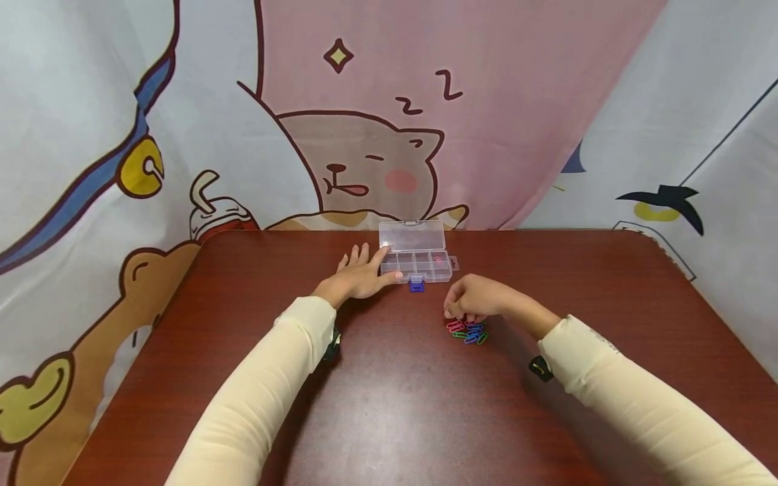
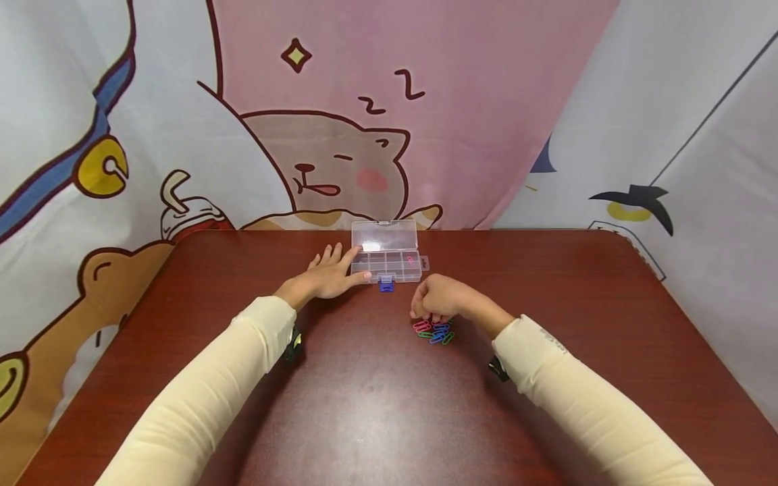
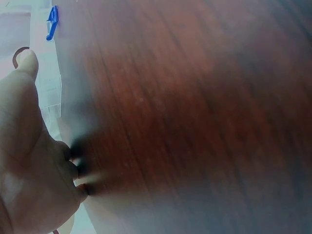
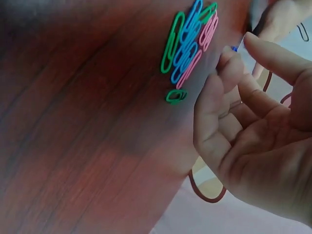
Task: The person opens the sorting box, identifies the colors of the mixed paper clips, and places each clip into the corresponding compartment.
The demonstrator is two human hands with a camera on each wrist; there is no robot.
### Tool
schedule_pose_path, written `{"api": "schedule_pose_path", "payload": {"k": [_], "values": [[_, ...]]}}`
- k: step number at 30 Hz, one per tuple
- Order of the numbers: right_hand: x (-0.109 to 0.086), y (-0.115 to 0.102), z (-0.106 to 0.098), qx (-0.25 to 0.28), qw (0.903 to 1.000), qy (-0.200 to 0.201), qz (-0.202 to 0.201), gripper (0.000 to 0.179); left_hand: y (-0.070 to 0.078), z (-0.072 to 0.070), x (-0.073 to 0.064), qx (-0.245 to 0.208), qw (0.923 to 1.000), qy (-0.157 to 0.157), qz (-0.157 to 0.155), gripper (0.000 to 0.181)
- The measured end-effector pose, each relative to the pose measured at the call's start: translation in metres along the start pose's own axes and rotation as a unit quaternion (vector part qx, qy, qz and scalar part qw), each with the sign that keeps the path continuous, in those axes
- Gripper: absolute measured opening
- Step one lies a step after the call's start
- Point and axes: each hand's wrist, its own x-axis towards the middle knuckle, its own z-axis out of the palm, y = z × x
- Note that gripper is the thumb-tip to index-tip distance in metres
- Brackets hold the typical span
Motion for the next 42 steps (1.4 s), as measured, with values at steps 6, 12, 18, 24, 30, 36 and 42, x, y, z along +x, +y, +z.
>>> {"api": "schedule_pose_path", "payload": {"k": [6,12,18,24,30,36,42], "values": [[-0.002,-0.002,0.005,-0.050,0.9986,0.013,-0.009,0.008,0.001,-0.001,-0.004,0.012,0.9998,0.012,0.005,0.083],[-0.002,-0.004,0.006,-0.075,0.9968,0.028,0.000,0.009,0.002,-0.002,-0.005,0.014,0.9998,0.013,0.006,0.083],[-0.003,-0.005,0.010,-0.171,0.9834,0.056,-0.024,0.009,0.001,0.000,-0.002,0.008,1.0000,0.005,0.002,0.083],[-0.003,-0.005,0.012,-0.214,0.9734,0.077,-0.027,0.010,0.003,-0.002,-0.004,0.014,0.9998,0.011,0.002,0.082],[0.000,-0.005,0.012,-0.228,0.9709,0.071,-0.025,0.012,0.001,-0.001,-0.003,0.015,0.9998,0.010,0.003,0.083],[0.002,-0.005,0.013,-0.222,0.9725,0.068,-0.018,0.013,0.000,-0.002,-0.003,0.017,0.9998,0.009,0.006,0.084],[0.001,-0.006,0.013,-0.223,0.9721,0.069,-0.019,0.014,0.002,-0.004,-0.006,0.017,0.9998,0.007,0.008,0.084]]}}
